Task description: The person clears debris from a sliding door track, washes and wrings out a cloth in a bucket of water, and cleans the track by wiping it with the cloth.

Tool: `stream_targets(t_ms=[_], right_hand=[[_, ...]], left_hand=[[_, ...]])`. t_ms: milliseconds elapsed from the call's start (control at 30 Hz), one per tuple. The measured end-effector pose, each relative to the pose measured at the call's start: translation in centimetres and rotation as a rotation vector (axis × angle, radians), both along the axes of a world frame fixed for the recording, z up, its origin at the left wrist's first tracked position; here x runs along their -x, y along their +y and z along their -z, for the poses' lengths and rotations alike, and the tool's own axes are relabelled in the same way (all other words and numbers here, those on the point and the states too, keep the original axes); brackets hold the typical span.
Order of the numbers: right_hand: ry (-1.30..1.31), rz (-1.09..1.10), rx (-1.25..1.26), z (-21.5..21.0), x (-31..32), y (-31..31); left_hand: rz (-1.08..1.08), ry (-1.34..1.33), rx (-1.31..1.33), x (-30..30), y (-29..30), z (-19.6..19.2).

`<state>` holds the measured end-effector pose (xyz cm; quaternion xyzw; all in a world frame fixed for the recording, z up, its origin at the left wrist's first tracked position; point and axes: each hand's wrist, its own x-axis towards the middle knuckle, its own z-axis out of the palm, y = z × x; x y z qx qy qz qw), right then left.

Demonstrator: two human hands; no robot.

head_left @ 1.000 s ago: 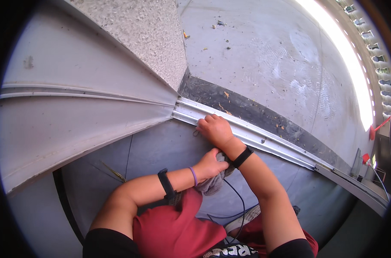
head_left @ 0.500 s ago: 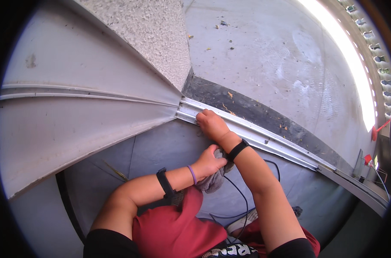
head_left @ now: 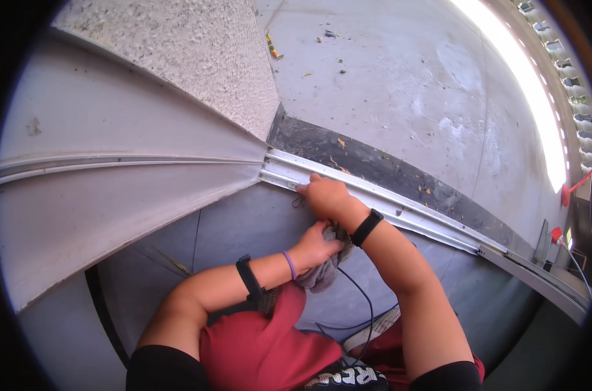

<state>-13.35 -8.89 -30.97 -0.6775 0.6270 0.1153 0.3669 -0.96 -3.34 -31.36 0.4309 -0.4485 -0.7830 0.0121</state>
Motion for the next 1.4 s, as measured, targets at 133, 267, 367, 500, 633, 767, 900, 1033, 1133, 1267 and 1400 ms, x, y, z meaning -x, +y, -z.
stream_targets(t_ms=[133,267,367,500,633,767,900,1033,1133,1267,1400], right_hand=[[0.025,-0.022,0.027,0.2,-0.3,0.0],[0.084,-0.066,0.100,1.2,0.3,1.7],[0.069,-0.062,0.097,0.7,1.5,2.8],[0.091,-0.053,0.109,1.1,3.1,5.2],[0.133,-0.029,0.043,0.7,5.8,8.0],[0.231,-0.013,-0.044,-0.2,8.9,11.7],[0.451,0.083,-0.262,-5.0,14.3,16.2],[0.590,0.418,-0.168,-15.2,16.6,17.0],[0.482,0.577,-0.043,-16.4,17.6,19.0],[0.409,0.503,-0.271,-11.7,17.9,22.7],[0.246,0.949,0.078,-6.4,17.3,24.5]], left_hand=[[0.002,-0.015,-0.024,0.0,0.2,0.0],[0.006,-0.048,-0.017,0.5,0.4,-1.9],[0.020,-0.063,-0.087,0.5,1.0,-2.3],[0.075,-0.050,-0.052,1.4,1.9,-2.7],[0.226,-0.067,-0.084,3.1,2.5,-2.9],[0.442,-0.052,-0.018,5.5,3.5,-2.6],[0.588,0.092,0.054,9.2,6.1,-2.2],[0.758,0.198,0.083,12.9,7.3,-5.8],[0.770,0.405,0.005,13.5,7.7,-7.6],[0.855,0.354,-0.189,12.0,6.7,-8.8],[0.950,0.249,-0.258,7.4,4.2,-8.1]])
